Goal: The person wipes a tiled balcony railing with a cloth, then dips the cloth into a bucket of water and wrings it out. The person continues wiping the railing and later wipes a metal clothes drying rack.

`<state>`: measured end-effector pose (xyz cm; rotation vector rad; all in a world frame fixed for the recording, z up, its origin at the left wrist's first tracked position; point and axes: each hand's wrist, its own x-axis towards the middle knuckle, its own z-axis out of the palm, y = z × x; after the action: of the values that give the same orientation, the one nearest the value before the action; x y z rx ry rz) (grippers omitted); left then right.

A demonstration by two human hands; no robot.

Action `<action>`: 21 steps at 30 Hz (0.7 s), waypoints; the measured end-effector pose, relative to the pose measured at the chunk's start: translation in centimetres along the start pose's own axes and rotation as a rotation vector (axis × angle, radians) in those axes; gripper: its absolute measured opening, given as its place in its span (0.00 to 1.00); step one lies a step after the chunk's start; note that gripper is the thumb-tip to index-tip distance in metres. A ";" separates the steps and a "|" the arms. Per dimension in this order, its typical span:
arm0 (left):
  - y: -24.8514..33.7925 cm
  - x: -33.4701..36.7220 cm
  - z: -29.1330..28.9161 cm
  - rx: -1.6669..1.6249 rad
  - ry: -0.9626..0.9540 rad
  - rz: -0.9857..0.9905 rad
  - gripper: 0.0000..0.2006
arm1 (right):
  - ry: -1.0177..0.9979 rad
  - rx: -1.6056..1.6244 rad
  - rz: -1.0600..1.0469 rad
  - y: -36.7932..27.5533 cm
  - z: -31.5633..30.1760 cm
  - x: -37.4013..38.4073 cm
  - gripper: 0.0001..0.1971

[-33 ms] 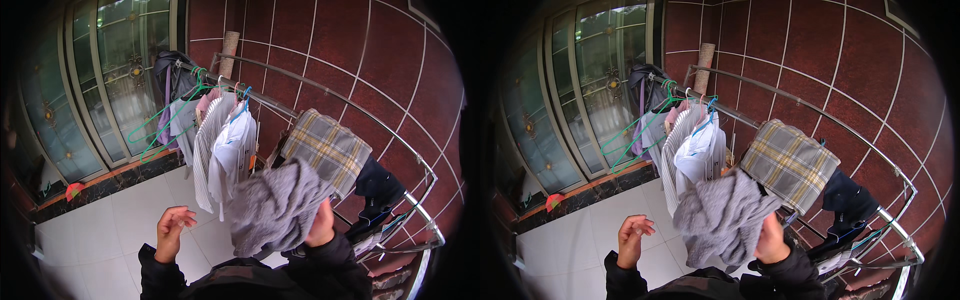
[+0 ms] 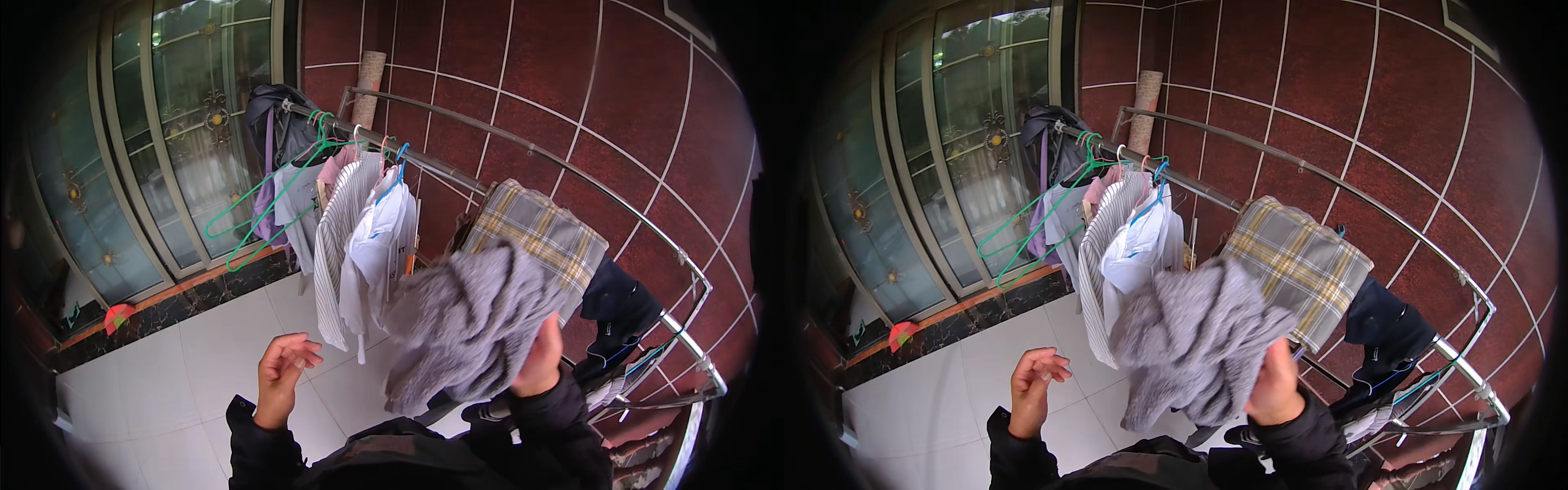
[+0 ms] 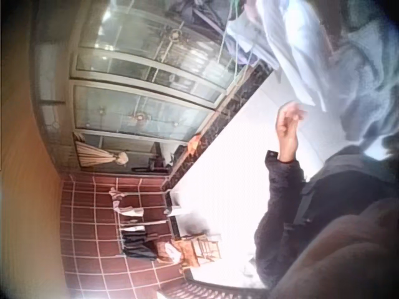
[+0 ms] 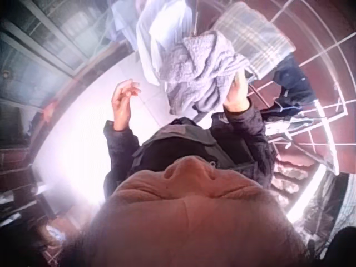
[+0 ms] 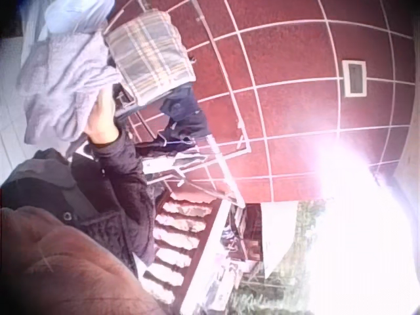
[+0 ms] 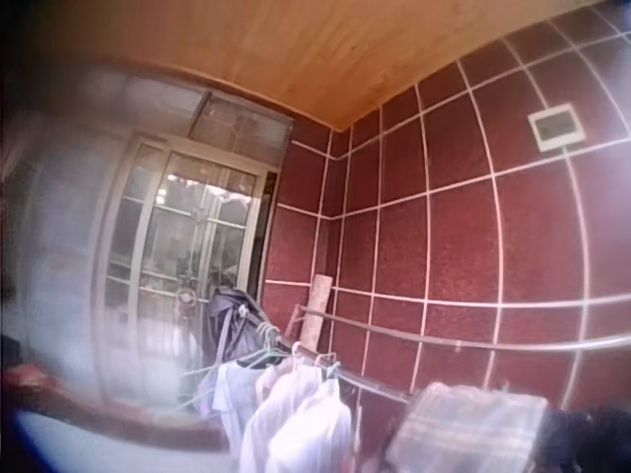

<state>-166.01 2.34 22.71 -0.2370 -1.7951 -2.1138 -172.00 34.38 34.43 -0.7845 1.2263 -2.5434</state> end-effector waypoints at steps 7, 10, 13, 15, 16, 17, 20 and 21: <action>-0.9 13.6 0.8 0.442 -0.090 0.394 0.18 | 0.199 -0.369 -0.403 -12.0 4.2 14.4 0.29; -1.2 19.8 3.5 0.510 -0.109 0.482 0.19 | 0.305 -0.727 -0.516 -13.1 3.5 20.5 0.26; -2.3 25.8 3.6 0.540 -0.142 0.363 0.18 | 0.204 -1.154 -0.432 -11.2 -0.6 25.5 0.24; -3.0 29.7 3.9 0.611 -0.195 0.270 0.17 | 0.153 -1.377 -0.399 -8.7 -4.4 28.5 0.21; -3.8 31.5 4.3 0.609 -0.205 0.273 0.18 | 0.126 -1.507 -0.415 -6.8 -6.1 29.6 0.18; -4.8 33.3 4.6 0.658 -0.252 0.258 0.21 | 0.063 -1.685 -0.349 -5.2 -7.7 30.2 0.16; -5.9 36.2 6.6 0.757 -0.381 0.157 0.30 | -0.073 -2.076 -0.222 -1.3 -10.4 30.7 0.20; -5.8 36.7 6.9 0.813 -0.424 0.094 0.31 | -0.092 -2.101 -0.226 -0.5 -9.8 31.0 0.27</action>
<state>-202.67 3.94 31.52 -0.5530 -2.6485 -1.1709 -203.22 28.67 41.30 -1.0975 3.4550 -0.2371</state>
